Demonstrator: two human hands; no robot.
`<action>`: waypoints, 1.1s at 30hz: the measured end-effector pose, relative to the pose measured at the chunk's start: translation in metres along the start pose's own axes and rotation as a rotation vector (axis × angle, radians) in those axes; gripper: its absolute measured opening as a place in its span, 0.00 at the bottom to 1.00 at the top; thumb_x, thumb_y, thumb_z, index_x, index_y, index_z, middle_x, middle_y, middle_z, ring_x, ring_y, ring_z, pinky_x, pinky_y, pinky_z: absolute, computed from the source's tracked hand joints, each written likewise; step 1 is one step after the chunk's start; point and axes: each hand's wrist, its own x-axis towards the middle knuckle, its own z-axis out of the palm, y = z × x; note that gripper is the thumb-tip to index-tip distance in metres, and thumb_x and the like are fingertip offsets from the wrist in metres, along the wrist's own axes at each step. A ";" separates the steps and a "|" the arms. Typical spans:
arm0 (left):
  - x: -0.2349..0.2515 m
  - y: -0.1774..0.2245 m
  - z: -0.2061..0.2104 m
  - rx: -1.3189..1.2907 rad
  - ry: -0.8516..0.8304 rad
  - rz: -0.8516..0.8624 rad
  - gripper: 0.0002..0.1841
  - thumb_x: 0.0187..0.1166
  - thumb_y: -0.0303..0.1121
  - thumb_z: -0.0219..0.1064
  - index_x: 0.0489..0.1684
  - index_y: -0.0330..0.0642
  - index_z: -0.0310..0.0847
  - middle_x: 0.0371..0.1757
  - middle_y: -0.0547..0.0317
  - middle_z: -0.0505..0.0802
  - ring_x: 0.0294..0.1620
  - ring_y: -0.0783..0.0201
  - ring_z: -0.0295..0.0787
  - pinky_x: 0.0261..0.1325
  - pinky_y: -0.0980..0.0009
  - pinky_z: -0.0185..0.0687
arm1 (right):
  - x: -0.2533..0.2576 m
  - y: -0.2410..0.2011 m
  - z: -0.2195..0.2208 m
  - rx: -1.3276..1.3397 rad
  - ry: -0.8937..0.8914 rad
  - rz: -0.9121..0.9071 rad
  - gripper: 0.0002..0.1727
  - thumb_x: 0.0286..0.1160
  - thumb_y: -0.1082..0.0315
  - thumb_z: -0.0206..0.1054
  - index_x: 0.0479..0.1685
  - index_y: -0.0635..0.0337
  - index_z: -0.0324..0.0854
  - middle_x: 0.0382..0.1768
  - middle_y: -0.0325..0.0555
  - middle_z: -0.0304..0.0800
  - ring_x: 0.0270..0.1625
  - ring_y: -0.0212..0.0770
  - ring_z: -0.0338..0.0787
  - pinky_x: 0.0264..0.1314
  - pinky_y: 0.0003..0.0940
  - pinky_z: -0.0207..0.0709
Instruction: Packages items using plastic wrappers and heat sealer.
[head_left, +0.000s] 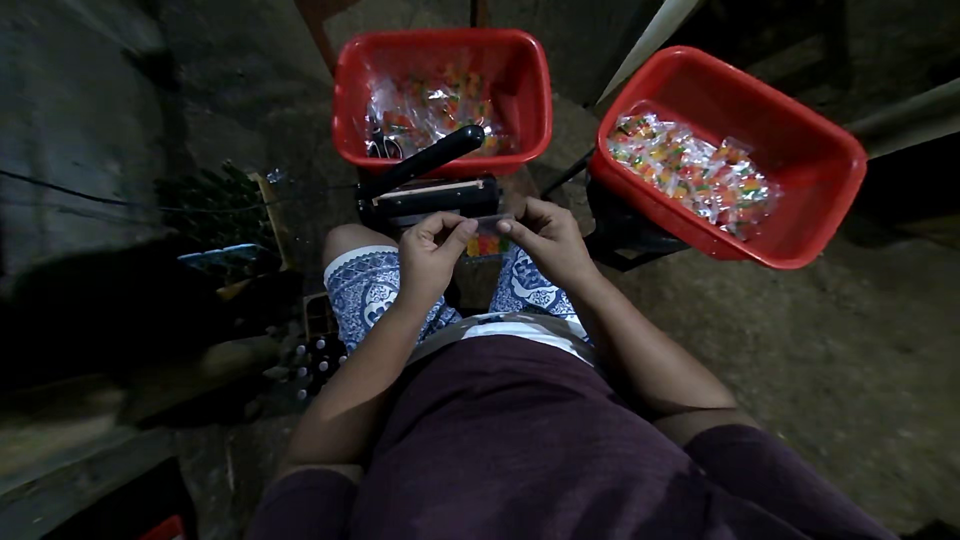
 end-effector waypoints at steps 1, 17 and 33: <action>0.000 0.000 0.000 -0.001 0.005 -0.001 0.04 0.80 0.27 0.69 0.40 0.36 0.87 0.35 0.67 0.92 0.39 0.80 0.88 0.48 0.80 0.86 | 0.001 0.001 0.000 0.017 -0.006 0.007 0.06 0.82 0.66 0.67 0.39 0.59 0.83 0.31 0.29 0.87 0.34 0.17 0.83 0.41 0.16 0.79; -0.011 -0.020 0.028 -0.568 0.203 -0.620 0.09 0.81 0.20 0.64 0.50 0.44 0.82 0.43 0.64 0.92 0.41 0.72 0.90 0.48 0.75 0.88 | 0.021 0.045 0.028 -0.029 0.173 0.025 0.10 0.84 0.67 0.65 0.39 0.65 0.83 0.30 0.38 0.86 0.30 0.22 0.83 0.37 0.19 0.79; 0.065 -0.127 0.033 -0.429 0.411 -0.901 0.12 0.86 0.27 0.61 0.62 0.34 0.76 0.49 0.52 0.88 0.41 0.66 0.84 0.45 0.72 0.82 | 0.181 0.041 -0.002 -0.710 -0.356 0.041 0.28 0.93 0.46 0.49 0.73 0.52 0.84 0.67 0.54 0.89 0.73 0.56 0.85 0.80 0.68 0.64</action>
